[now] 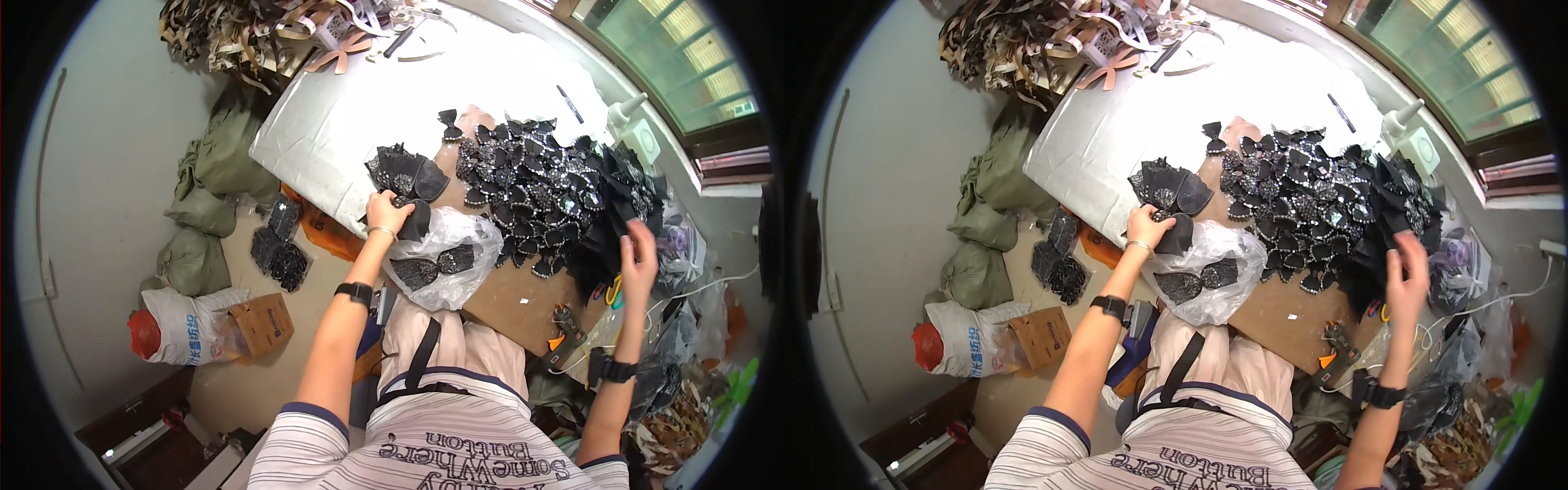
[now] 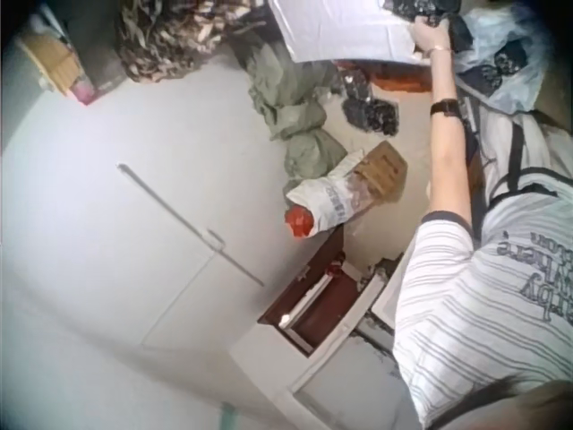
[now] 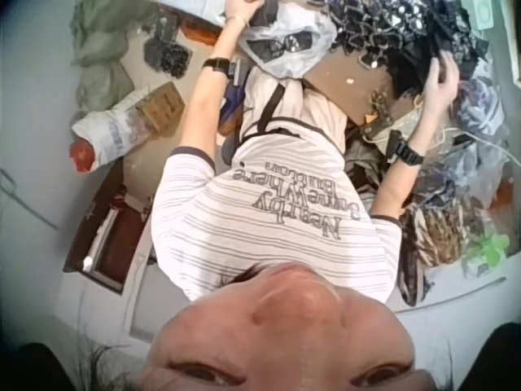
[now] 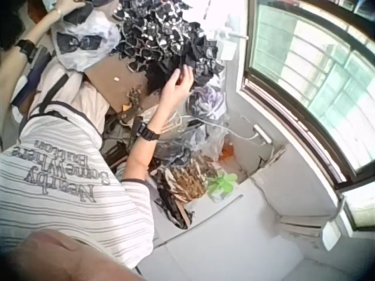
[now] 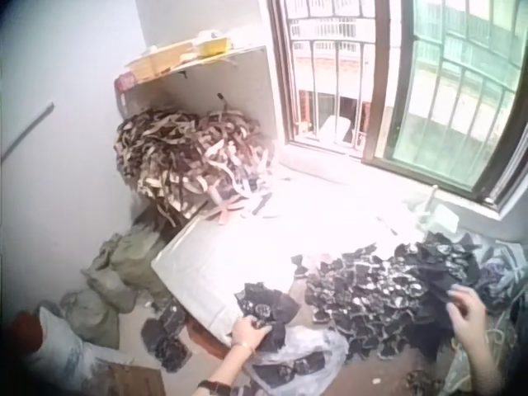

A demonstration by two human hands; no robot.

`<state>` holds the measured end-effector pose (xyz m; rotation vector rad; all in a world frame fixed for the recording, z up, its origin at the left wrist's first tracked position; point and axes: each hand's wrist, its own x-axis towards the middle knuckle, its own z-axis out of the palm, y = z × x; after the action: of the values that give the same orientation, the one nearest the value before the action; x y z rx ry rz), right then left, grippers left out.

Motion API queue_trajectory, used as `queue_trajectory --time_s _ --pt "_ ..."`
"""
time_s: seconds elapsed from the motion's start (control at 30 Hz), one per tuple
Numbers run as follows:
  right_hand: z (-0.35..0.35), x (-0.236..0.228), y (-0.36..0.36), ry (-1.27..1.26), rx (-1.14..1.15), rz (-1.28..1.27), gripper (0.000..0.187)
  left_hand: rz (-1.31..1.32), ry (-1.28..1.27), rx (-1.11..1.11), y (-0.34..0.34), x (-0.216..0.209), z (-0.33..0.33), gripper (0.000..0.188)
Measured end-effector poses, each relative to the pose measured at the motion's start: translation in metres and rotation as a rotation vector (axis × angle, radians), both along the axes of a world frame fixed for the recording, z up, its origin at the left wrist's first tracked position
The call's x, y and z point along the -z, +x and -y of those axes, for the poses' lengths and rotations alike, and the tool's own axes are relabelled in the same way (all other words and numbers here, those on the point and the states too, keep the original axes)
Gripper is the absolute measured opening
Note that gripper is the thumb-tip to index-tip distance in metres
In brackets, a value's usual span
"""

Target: The person sorts through a pile of black lace fabric pieces on a cluttered table. They pick up individual pieces, unfold them, and place them into a plastic bag. The person also handles a larger black fabric item, unfolding and folding it before placing it into the bag.

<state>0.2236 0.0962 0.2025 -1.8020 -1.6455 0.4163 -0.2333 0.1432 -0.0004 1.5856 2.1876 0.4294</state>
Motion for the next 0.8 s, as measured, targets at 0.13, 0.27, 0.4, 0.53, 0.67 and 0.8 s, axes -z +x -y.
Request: queue_trajectory --time_s 0.13,0.27,0.4,0.53,0.67,0.8 --pt "0.029 0.020 -0.102 -0.493 0.001 -0.853 0.021 0.775 -0.100 0.026 0.013 -0.088 0.018 0.023" --pt "0.031 0.020 -0.184 -0.681 -0.105 -1.641 0.032 1.103 -0.178 0.086 0.061 -0.187 0.062 0.021" --pt "0.029 -0.010 -0.198 -0.555 -0.116 -1.499 0.022 1.013 -0.156 0.194 0.091 -0.217 0.097 0.024" --pt "0.049 -0.027 -0.188 -0.432 -0.082 -1.428 0.020 1.036 -0.167 0.271 0.107 -0.240 0.115 0.024" --pt "0.068 -0.034 -0.181 -0.340 -0.046 -1.410 0.020 1.061 -0.145 0.262 0.120 -0.240 0.127 0.022" --pt "0.083 -0.052 -0.168 -0.514 -0.054 -1.550 0.019 1.174 -0.181 0.255 0.125 -0.245 0.136 0.019"
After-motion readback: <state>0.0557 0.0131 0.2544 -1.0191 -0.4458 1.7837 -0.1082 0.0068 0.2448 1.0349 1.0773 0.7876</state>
